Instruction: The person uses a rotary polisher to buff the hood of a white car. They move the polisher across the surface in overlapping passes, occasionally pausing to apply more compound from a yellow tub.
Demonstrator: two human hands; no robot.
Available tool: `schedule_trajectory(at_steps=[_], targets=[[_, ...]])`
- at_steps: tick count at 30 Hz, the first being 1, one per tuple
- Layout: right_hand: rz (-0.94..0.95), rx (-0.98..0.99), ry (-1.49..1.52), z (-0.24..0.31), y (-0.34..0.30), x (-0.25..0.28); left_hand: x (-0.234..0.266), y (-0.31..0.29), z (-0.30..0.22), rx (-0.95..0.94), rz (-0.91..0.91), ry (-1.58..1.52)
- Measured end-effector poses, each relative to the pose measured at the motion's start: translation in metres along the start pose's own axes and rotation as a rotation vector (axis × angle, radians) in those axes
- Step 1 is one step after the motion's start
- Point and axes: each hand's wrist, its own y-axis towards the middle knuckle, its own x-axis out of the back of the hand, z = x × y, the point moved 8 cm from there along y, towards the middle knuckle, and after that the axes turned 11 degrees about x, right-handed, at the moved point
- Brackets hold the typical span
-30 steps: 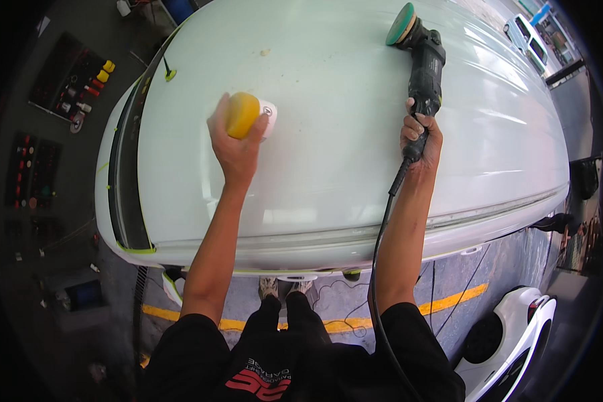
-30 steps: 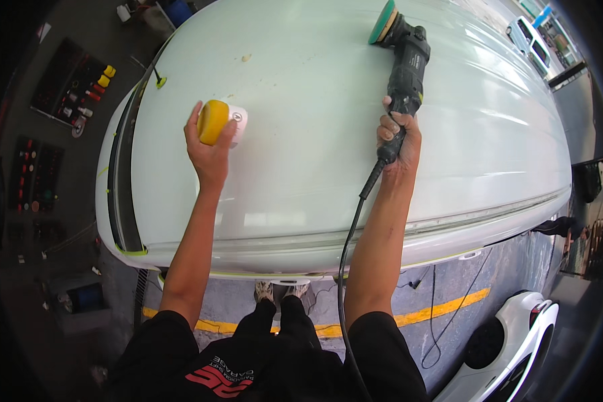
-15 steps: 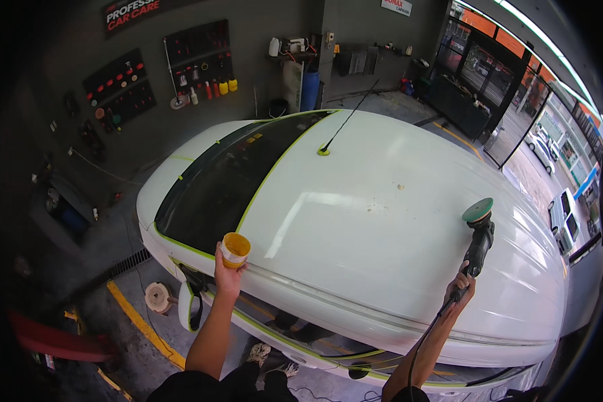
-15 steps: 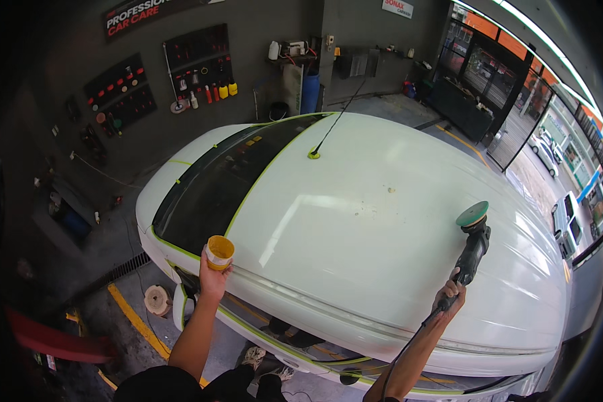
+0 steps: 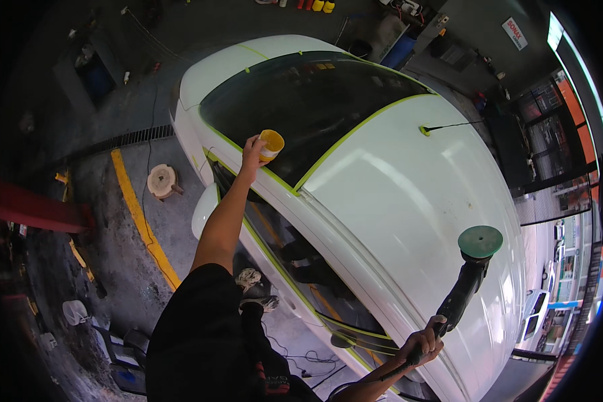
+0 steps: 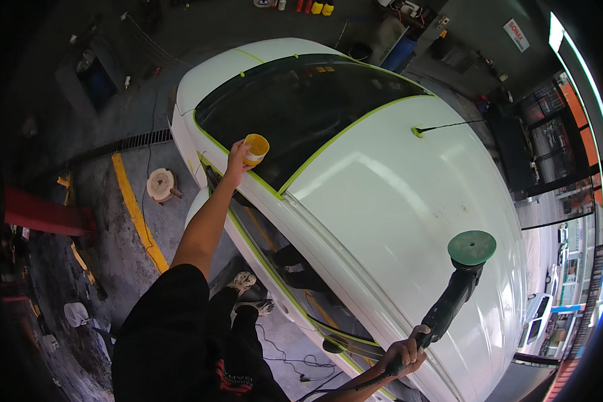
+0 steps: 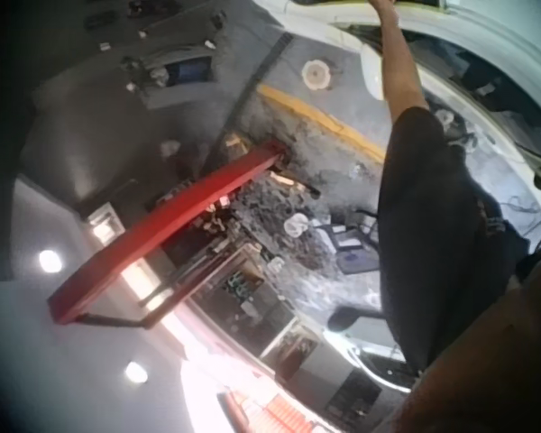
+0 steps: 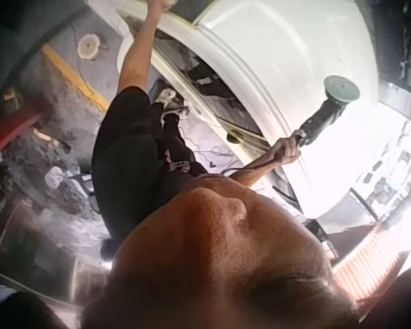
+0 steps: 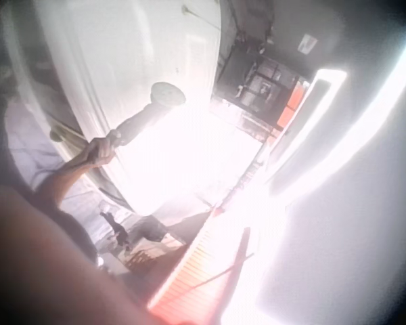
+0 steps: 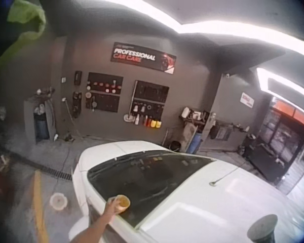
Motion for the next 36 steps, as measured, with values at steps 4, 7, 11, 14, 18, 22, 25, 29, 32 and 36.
schedule_trajectory(at_steps=[4, 7, 11, 14, 18, 22, 25, 29, 32, 36], targets=[[-0.064, -0.001, -0.044, -0.046, -0.018, -0.009, 0.024, 0.053, -0.009, -0.112, -0.154, 0.113], [-0.058, -0.072, -0.034, -0.064, -0.027, -0.013, 0.013, 0.061, -0.002, -0.198, -0.246, 0.281], [-0.112, -0.068, -0.051, -0.086, -0.040, -0.015, 0.042, 0.078, -0.030, -0.254, -0.254, 0.266], [-0.067, -0.034, -0.107, -0.086, -0.055, -0.023, 0.029, 0.078, -0.027, -0.171, -0.188, 0.236], [-0.059, -0.029, -0.218, -0.090, -0.064, -0.019, 0.068, 0.100, -0.042, -0.210, -0.332, 0.332], [-0.033, -0.022, -0.380, -0.101, -0.070, -0.032, 0.102, 0.092, -0.065, -0.399, -0.464, 0.424], [-0.144, 0.122, -0.806, -0.081, -0.086, -0.034, 0.045, 0.029, -0.032, -0.562, -0.420, 0.452], [-0.145, 0.159, -1.135, -0.084, -0.095, -0.038, -0.093, -0.135, 0.012, -0.424, 0.295, 0.355], [-0.130, 0.054, -1.204, -0.096, -0.101, -0.037, -0.193, -0.296, 0.049, -0.041, 0.979, 0.432], [0.032, 0.011, -1.570, -0.091, -0.115, -0.026, -0.285, -0.442, 0.057, 0.237, 1.275, 0.266]])
